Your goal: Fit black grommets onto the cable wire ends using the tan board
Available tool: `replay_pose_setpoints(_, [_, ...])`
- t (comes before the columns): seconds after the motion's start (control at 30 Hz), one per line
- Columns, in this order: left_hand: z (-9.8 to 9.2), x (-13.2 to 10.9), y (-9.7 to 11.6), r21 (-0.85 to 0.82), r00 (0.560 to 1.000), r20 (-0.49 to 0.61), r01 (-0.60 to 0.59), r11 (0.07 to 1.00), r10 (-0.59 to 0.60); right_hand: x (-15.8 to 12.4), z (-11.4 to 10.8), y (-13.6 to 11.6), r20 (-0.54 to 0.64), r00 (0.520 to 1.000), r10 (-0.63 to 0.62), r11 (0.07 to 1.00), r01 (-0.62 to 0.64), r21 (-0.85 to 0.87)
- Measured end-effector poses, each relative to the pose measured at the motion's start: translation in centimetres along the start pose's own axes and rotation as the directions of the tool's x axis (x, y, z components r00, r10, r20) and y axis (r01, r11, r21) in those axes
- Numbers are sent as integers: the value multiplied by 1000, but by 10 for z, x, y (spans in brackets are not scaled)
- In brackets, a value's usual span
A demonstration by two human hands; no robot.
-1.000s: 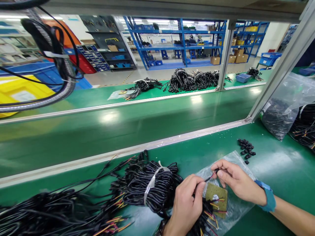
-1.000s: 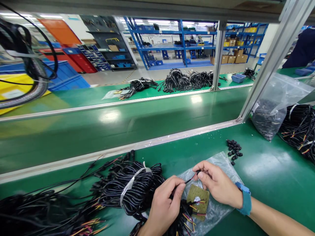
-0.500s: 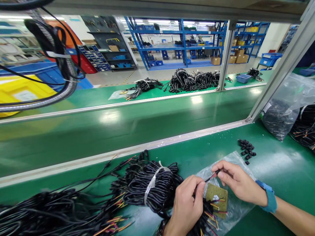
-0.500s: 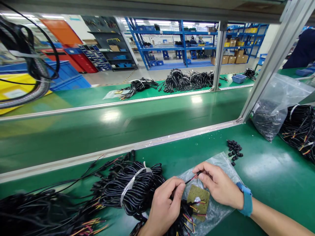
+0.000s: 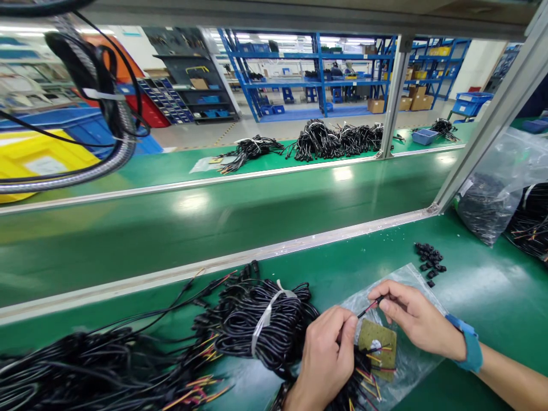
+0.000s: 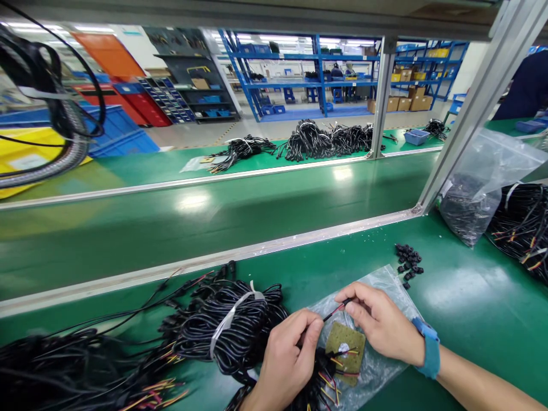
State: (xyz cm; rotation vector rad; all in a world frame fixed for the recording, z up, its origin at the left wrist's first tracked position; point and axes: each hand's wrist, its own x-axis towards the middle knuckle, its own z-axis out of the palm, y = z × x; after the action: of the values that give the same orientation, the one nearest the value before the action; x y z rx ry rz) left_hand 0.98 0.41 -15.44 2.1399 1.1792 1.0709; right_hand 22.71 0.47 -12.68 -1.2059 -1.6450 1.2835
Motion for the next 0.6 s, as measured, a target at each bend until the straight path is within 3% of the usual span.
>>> replay_pose_setpoints(0.33, [1, -2, -2, 33, 1000, 14, -5, 999, 5, 0, 0, 0, -5, 999, -54, 998, 54, -21])
replay_pose_setpoints(0.6, [0, -1, -1, 13, 1000, 12, -6, 1000, 6, 3, -5, -4, 47, 987, -156, 977, 161, -140])
